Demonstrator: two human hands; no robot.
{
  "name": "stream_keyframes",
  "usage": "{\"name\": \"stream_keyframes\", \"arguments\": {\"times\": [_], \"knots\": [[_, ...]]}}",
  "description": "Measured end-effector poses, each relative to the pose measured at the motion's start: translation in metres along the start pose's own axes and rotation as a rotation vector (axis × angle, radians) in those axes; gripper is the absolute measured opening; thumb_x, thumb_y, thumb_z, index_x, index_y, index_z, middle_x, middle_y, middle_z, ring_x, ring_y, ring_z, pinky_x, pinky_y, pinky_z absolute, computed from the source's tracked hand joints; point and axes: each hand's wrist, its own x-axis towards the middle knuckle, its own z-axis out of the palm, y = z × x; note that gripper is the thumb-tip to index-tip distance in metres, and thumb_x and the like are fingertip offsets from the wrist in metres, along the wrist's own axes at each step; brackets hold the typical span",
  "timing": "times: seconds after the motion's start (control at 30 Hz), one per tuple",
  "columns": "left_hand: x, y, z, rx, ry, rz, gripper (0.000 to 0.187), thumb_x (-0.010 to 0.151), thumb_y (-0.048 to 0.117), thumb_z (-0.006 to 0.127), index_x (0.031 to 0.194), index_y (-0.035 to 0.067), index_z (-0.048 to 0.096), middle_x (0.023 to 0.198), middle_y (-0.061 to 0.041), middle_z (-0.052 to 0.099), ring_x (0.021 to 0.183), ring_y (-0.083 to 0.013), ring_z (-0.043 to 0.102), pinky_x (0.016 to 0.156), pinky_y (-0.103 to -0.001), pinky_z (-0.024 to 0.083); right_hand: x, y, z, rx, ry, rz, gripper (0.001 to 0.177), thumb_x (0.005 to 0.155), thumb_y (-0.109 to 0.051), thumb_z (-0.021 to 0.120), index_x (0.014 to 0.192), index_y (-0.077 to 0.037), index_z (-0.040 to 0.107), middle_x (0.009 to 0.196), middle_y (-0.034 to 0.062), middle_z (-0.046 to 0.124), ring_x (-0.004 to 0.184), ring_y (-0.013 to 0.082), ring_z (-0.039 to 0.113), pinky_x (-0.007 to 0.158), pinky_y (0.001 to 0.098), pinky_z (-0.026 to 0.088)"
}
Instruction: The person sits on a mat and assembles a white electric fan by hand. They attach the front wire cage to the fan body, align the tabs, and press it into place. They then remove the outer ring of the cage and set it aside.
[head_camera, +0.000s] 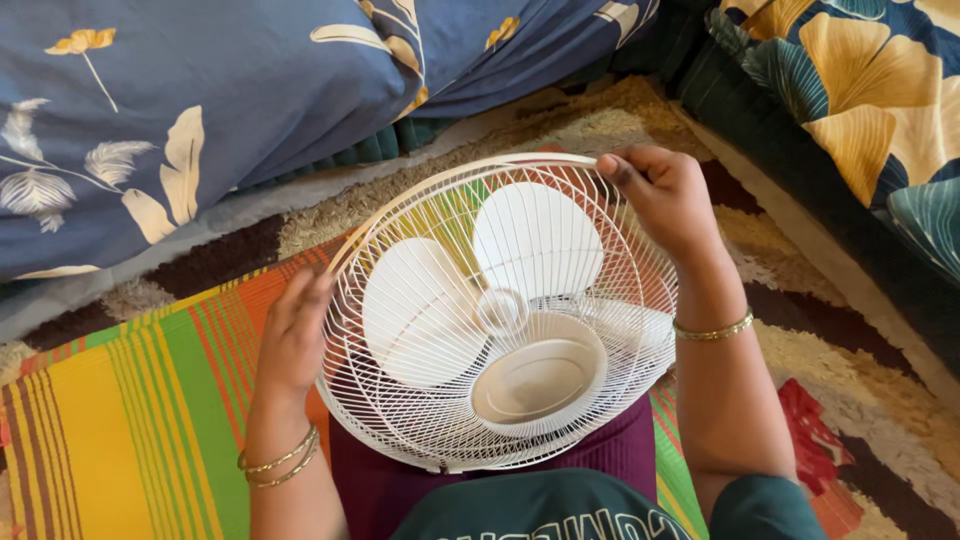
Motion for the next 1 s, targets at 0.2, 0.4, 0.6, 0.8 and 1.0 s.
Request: {"name": "stream_keyframes", "arguments": {"times": [0.2, 0.4, 0.6, 0.8, 1.0], "knots": [[0.019, 0.055, 0.028, -0.024, 0.024, -0.088, 0.037, 0.098, 0.04, 0.064, 0.085, 0.006, 0.066, 0.068, 0.006, 0.056, 0.061, -0.0048, 0.046, 0.056, -0.025, 0.037, -0.013, 0.002, -0.011, 0.016, 0.004, 0.036, 0.038, 0.101, -0.034, 0.074, 0.091, 0.002, 0.073, 0.069, -0.0068, 0.048, 0.066, 0.0044, 0.038, 0.056, 0.0256, 0.033], [0.02, 0.031, 0.028, -0.149, -0.111, -0.117, 0.035, 0.099, 0.037, 0.067, 0.08, 0.007, 0.064, 0.065, 0.009, 0.046, 0.059, -0.0033, 0.036, 0.054, -0.023, 0.027, -0.023, 0.009, -0.019, 0.066, 0.031, 0.157, 0.034, 0.097, -0.033, 0.075, 0.093, 0.001, 0.075, 0.066, -0.0091, 0.043, 0.062, 0.0037, 0.033, 0.053, 0.0261, 0.026], [0.008, 0.022, 0.025, -0.212, -0.131, 0.036, 0.036, 0.101, 0.039, 0.066, 0.083, 0.007, 0.064, 0.076, 0.01, 0.056, 0.071, -0.0004, 0.046, 0.062, -0.021, 0.036, -0.031, 0.009, -0.019, 0.103, 0.04, 0.138, 0.036, 0.095, -0.035, 0.076, 0.098, 0.001, 0.077, 0.068, -0.0096, 0.049, 0.065, 0.0024, 0.039, 0.056, 0.0234, 0.031], [-0.001, 0.019, 0.024, -0.002, -0.027, -0.049, 0.044, 0.1, 0.042, 0.065, 0.077, 0.005, 0.061, 0.063, 0.004, 0.049, 0.06, -0.0051, 0.04, 0.053, -0.024, 0.03, -0.03, 0.017, -0.017, 0.138, 0.021, 0.115, 0.039, 0.096, -0.037, 0.076, 0.098, 0.002, 0.076, 0.072, -0.0082, 0.054, 0.068, 0.0029, 0.043, 0.06, 0.0228, 0.036], [0.002, 0.015, 0.021, -0.212, -0.116, -0.081, 0.038, 0.098, 0.041, 0.063, 0.087, 0.004, 0.071, 0.076, 0.006, 0.062, 0.071, -0.0036, 0.051, 0.064, -0.022, 0.039, -0.022, 0.017, -0.022, 0.087, -0.055, 0.212, 0.038, 0.093, -0.036, 0.076, 0.1, 0.001, 0.077, 0.071, -0.0059, 0.057, 0.066, 0.0047, 0.046, 0.059, 0.0252, 0.039]]}}
